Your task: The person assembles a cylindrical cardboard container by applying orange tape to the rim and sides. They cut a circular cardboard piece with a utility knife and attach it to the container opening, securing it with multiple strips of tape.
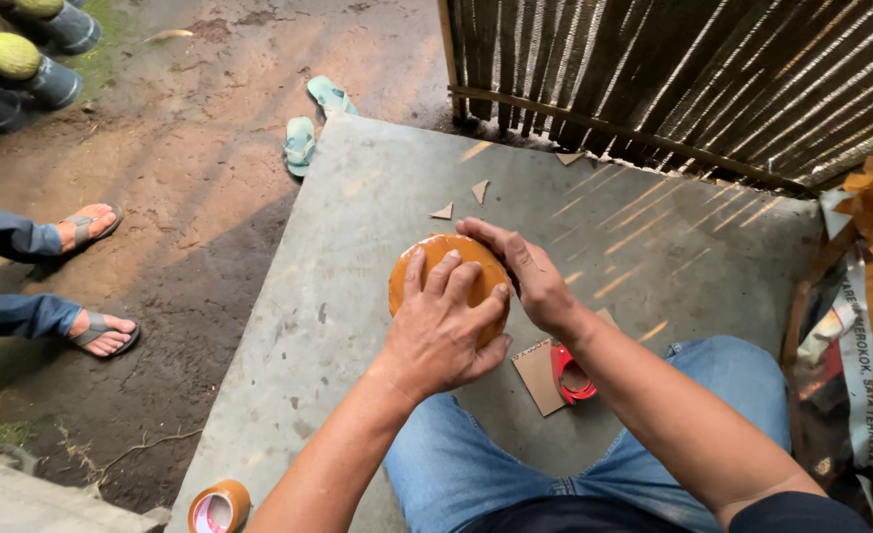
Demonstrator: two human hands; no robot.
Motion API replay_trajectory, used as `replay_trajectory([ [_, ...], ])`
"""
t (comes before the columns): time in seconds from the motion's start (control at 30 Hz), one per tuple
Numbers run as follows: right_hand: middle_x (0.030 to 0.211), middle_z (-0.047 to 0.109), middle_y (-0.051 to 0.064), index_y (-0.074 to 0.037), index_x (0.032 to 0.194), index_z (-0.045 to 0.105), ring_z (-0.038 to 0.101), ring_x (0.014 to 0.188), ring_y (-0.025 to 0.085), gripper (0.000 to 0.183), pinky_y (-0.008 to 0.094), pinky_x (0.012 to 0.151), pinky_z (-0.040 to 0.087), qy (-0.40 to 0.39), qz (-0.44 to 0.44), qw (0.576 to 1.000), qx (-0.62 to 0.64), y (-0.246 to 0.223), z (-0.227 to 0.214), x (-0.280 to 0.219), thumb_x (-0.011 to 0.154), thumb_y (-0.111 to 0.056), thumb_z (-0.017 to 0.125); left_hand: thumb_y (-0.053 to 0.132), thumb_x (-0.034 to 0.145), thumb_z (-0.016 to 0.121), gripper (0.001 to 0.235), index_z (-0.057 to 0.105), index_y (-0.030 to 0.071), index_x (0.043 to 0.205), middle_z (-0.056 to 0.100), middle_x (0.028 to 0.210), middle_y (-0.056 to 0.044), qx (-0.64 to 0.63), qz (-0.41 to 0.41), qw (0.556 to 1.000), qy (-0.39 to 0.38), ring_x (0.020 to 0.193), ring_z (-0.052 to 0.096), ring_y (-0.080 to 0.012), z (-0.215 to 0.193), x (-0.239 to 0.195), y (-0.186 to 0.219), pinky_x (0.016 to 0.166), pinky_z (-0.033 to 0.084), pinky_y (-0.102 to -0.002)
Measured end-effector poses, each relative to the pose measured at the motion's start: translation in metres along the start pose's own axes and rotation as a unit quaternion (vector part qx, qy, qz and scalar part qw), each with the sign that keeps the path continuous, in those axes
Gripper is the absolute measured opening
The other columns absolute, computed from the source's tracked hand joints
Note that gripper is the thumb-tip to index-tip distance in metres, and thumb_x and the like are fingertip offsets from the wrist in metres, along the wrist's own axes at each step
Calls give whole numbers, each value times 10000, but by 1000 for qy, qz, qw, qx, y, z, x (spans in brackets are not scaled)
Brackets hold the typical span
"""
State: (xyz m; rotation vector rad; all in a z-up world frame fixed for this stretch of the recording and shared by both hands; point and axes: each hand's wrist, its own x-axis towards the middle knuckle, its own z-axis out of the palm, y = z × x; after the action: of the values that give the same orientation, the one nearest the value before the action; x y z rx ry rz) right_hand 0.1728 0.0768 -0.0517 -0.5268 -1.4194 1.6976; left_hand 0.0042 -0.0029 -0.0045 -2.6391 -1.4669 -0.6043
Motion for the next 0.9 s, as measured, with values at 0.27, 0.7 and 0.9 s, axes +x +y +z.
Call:
replay_trajectory([
  [0.27,1611,409,140,-13,1586,321,352,1505,255,915,389,1232,271,-58,171,983,30,21,-22,-7,982,-689,194,512,782,723,548,690,194,1226,551,1286,-175,-16,1,1000,11,1302,471,-409,1,2,-3,1144,263,-690],
  [0.7,1625,408,247,16,1655,253,371,1530,369,894,516,1291,274,16,-34,999,20,61,6,-17,1081,-668,285,517,759,763,629,573,28,1105,526,1310,-194,-27,-35,999,31,1337,480,-403,13,-5,-7,1198,248,-655],
  [0.9,1754,52,213,31,1671,101,6,1636,319,1050,485,1298,21,-22,-101,935,-339,45,-21,-27,1006,-769,245,546,728,790,720,474,70,1166,504,1328,-177,-24,-23,998,44,1364,484,-394,16,-6,-8,1208,250,-664],
])
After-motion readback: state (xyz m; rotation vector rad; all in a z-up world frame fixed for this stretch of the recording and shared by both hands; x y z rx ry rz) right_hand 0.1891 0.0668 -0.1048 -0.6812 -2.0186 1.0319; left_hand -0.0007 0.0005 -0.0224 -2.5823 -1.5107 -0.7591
